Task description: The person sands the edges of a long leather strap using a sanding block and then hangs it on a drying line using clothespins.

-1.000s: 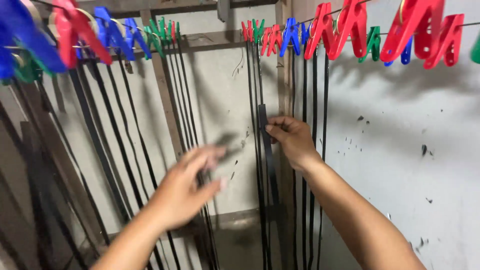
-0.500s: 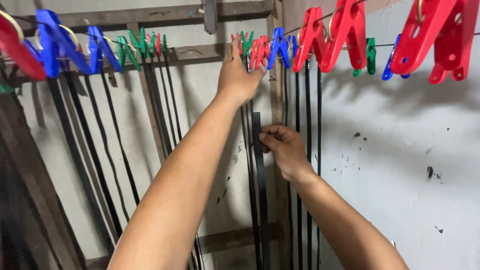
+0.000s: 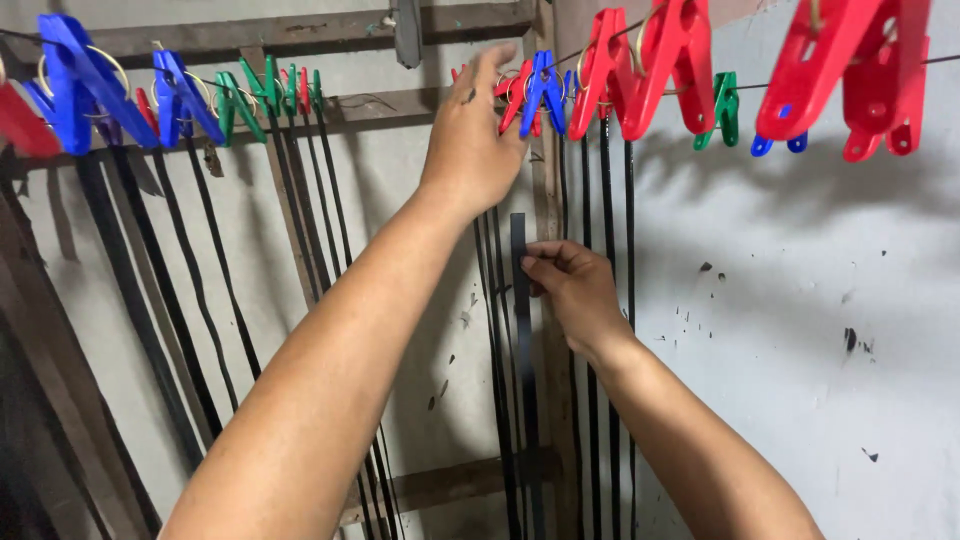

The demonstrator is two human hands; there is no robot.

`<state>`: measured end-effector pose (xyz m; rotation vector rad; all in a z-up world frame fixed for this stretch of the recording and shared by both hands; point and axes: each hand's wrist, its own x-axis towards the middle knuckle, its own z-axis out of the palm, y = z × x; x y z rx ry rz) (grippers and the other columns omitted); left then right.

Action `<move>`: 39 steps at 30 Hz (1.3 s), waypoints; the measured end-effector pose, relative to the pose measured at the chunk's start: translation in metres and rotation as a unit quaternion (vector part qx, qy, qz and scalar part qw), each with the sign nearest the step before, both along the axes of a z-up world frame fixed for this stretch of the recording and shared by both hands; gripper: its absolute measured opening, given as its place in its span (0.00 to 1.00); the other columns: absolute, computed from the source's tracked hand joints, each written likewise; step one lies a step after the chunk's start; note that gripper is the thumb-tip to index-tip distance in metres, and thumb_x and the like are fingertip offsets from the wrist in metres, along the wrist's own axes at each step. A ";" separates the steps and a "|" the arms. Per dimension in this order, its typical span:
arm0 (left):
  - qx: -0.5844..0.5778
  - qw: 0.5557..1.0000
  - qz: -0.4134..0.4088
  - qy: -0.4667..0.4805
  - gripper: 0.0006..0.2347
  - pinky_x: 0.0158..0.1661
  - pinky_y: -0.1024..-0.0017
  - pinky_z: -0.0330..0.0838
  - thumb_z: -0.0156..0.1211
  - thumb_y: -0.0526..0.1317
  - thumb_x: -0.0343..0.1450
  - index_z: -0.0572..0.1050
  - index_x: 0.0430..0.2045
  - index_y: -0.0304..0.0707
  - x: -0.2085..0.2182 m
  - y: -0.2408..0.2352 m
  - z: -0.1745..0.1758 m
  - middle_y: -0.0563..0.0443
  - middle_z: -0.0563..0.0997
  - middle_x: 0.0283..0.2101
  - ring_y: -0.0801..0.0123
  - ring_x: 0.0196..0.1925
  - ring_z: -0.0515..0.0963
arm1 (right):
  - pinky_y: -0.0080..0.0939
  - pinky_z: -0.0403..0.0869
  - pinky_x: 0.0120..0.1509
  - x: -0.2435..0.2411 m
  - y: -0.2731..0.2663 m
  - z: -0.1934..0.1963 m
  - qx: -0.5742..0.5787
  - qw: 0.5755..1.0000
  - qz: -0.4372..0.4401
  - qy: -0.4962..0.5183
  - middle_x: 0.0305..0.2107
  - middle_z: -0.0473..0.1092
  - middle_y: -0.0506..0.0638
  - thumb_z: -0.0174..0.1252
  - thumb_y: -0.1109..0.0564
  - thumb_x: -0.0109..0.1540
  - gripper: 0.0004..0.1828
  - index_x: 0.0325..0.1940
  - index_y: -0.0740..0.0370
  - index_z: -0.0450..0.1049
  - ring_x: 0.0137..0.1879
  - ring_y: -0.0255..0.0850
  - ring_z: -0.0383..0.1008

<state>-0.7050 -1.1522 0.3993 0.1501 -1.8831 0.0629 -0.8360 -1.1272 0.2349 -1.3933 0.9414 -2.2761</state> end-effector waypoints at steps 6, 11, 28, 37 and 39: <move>-0.050 0.997 -0.056 0.005 0.19 0.30 0.84 0.74 0.61 0.21 0.65 0.75 0.47 0.40 0.027 0.012 0.003 0.49 0.71 0.54 0.80 0.28 0.70 | 0.31 0.72 0.37 0.002 0.005 0.016 0.000 1.000 -0.025 0.009 0.27 0.75 0.48 0.64 0.65 0.61 0.05 0.41 0.64 0.81 0.30 0.33 0.71; -0.225 0.969 0.085 -0.056 0.25 0.51 0.65 0.79 0.72 0.30 0.65 0.74 0.59 0.37 0.039 -0.016 0.017 0.47 0.69 0.47 0.59 0.49 0.74 | 0.27 0.71 0.42 -0.001 0.006 0.027 0.003 0.996 -0.074 0.042 0.29 0.77 0.45 0.65 0.62 0.61 0.06 0.42 0.61 0.81 0.34 0.28 0.72; -0.523 0.719 0.454 -0.058 0.08 0.24 0.70 0.66 0.63 0.39 0.62 0.79 0.27 0.65 0.031 -0.020 0.060 0.69 0.78 0.28 0.71 0.32 0.79 | 0.27 0.70 0.33 -0.010 -0.010 0.059 -0.049 0.995 -0.066 0.051 0.21 0.72 0.46 0.64 0.64 0.60 0.04 0.39 0.64 0.79 0.25 0.30 0.69; -0.520 0.701 0.480 -0.085 0.09 0.23 0.71 0.71 0.65 0.39 0.63 0.80 0.30 0.66 0.020 -0.016 0.063 0.71 0.79 0.33 0.74 0.37 0.80 | 0.31 0.69 0.34 -0.021 -0.017 0.069 -0.093 0.993 0.047 0.055 0.36 0.73 0.48 0.64 0.63 0.58 0.09 0.43 0.64 0.76 0.30 0.35 0.67; -0.523 0.718 0.453 -0.077 0.07 0.25 0.68 0.71 0.64 0.41 0.63 0.80 0.29 0.66 0.019 -0.020 0.065 0.71 0.80 0.33 0.72 0.37 0.80 | 0.29 0.66 0.33 -0.024 -0.019 0.072 -0.085 0.988 0.117 0.045 0.27 0.70 0.46 0.63 0.65 0.59 0.09 0.43 0.63 0.77 0.29 0.32 0.66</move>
